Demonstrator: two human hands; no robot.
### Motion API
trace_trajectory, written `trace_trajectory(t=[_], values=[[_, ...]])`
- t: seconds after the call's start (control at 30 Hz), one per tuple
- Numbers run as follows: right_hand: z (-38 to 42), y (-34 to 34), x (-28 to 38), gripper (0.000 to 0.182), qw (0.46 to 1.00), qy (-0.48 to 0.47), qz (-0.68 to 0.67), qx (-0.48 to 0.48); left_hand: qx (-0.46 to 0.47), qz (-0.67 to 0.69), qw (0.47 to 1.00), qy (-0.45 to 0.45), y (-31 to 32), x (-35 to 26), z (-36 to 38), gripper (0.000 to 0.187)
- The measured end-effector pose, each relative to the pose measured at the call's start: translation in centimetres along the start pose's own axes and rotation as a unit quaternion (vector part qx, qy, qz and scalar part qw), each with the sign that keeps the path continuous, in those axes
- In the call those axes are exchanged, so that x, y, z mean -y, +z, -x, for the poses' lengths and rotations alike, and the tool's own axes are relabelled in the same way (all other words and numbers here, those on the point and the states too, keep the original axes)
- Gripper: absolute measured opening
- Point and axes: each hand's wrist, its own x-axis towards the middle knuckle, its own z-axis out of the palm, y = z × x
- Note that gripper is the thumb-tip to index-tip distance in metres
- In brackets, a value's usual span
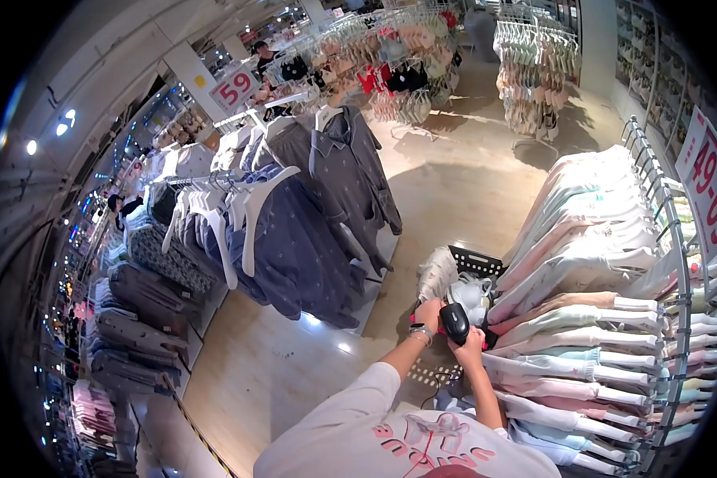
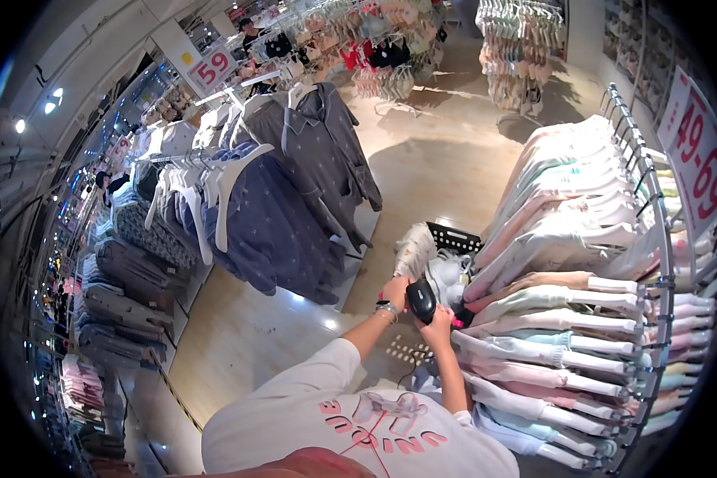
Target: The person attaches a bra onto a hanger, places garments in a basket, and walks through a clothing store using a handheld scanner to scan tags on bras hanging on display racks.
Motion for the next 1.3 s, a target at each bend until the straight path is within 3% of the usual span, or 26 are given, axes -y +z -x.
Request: trace_trajectory(t=[0.83,1.3], values=[[-0.1,-2.1,-3.8,0.027,0.999,-0.029,-0.005,-0.015,-0.046,0.026,0.998,-0.043,1.9,-3.1,2.6,0.025],[0.8,-2.0,-4.5,0.026,1.000,-0.012,0.010,-0.022,-0.070,0.045,0.996,-0.046,2.2,-3.7,4.1,0.011]])
